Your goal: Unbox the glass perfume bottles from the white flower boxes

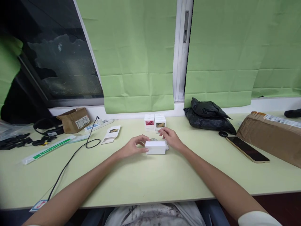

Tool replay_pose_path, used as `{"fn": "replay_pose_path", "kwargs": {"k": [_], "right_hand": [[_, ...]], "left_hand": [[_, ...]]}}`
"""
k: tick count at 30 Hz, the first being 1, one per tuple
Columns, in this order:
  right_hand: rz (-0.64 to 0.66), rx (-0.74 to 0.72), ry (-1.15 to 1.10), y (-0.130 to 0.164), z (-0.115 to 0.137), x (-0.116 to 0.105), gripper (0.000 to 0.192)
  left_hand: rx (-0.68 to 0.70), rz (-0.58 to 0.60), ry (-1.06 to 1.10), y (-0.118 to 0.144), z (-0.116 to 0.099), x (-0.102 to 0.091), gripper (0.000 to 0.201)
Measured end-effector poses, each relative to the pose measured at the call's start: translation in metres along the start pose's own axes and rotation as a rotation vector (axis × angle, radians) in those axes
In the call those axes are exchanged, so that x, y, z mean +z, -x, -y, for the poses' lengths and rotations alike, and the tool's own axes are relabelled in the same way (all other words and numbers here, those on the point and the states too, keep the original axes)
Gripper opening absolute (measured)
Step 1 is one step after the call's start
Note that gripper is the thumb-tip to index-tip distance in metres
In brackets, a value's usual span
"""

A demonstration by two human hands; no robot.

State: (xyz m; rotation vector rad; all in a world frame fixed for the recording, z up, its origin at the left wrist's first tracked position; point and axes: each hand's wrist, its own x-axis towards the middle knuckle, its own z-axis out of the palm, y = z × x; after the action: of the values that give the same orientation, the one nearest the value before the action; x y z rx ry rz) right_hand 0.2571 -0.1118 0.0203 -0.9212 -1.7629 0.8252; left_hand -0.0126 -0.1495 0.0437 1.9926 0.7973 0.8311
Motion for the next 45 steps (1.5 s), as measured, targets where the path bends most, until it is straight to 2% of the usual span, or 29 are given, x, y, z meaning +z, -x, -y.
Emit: {"fn": "replay_pose_path", "kwargs": {"k": [3, 5, 9, 12, 16, 22, 26, 31, 36, 41, 43, 45], "right_hand": [[0.094, -0.060, 0.205, 0.004, -0.003, -0.003, 0.040], [0.168, -0.106, 0.310, 0.008, -0.003, -0.002, 0.045], [0.287, -0.127, 0.406, 0.012, -0.006, 0.004, 0.065], [0.299, -0.138, 0.426, 0.011, -0.013, 0.010, 0.073], [0.297, -0.174, 0.474, 0.006, -0.027, 0.016, 0.077], [0.287, -0.183, 0.512, 0.001, -0.033, 0.015, 0.064], [0.232, -0.100, 0.459, 0.002, -0.029, 0.003, 0.063], [0.205, 0.019, 0.503, 0.001, -0.025, -0.020, 0.064], [0.191, 0.115, 0.552, -0.001, -0.030, -0.035, 0.079], [0.209, 0.123, 0.584, -0.001, -0.039, -0.040, 0.081], [0.219, 0.105, 0.604, -0.002, -0.041, -0.040, 0.077], [0.226, 0.078, 0.626, -0.002, -0.042, -0.040, 0.072]], "left_hand": [[-0.083, 0.167, 0.091, 0.001, 0.000, -0.002, 0.035], [-0.116, 0.252, 0.101, 0.001, 0.000, -0.003, 0.033], [-0.121, 0.300, 0.105, 0.001, 0.001, -0.005, 0.035], [-0.127, 0.296, 0.089, 0.001, 0.001, -0.005, 0.039], [-0.149, 0.252, 0.064, 0.001, 0.003, -0.004, 0.039], [-0.164, 0.203, 0.058, 0.000, 0.003, -0.004, 0.035], [-0.139, 0.119, 0.059, -0.001, 0.000, -0.005, 0.037], [-0.136, -0.030, 0.058, -0.005, 0.005, -0.012, 0.044], [-0.187, -0.187, -0.194, -0.006, 0.023, -0.019, 0.045], [-0.223, -0.299, -0.496, -0.003, 0.031, -0.019, 0.041], [-0.137, -0.308, -0.581, 0.000, 0.026, -0.017, 0.039], [0.015, -0.220, -0.636, 0.002, 0.017, -0.014, 0.038]]}}
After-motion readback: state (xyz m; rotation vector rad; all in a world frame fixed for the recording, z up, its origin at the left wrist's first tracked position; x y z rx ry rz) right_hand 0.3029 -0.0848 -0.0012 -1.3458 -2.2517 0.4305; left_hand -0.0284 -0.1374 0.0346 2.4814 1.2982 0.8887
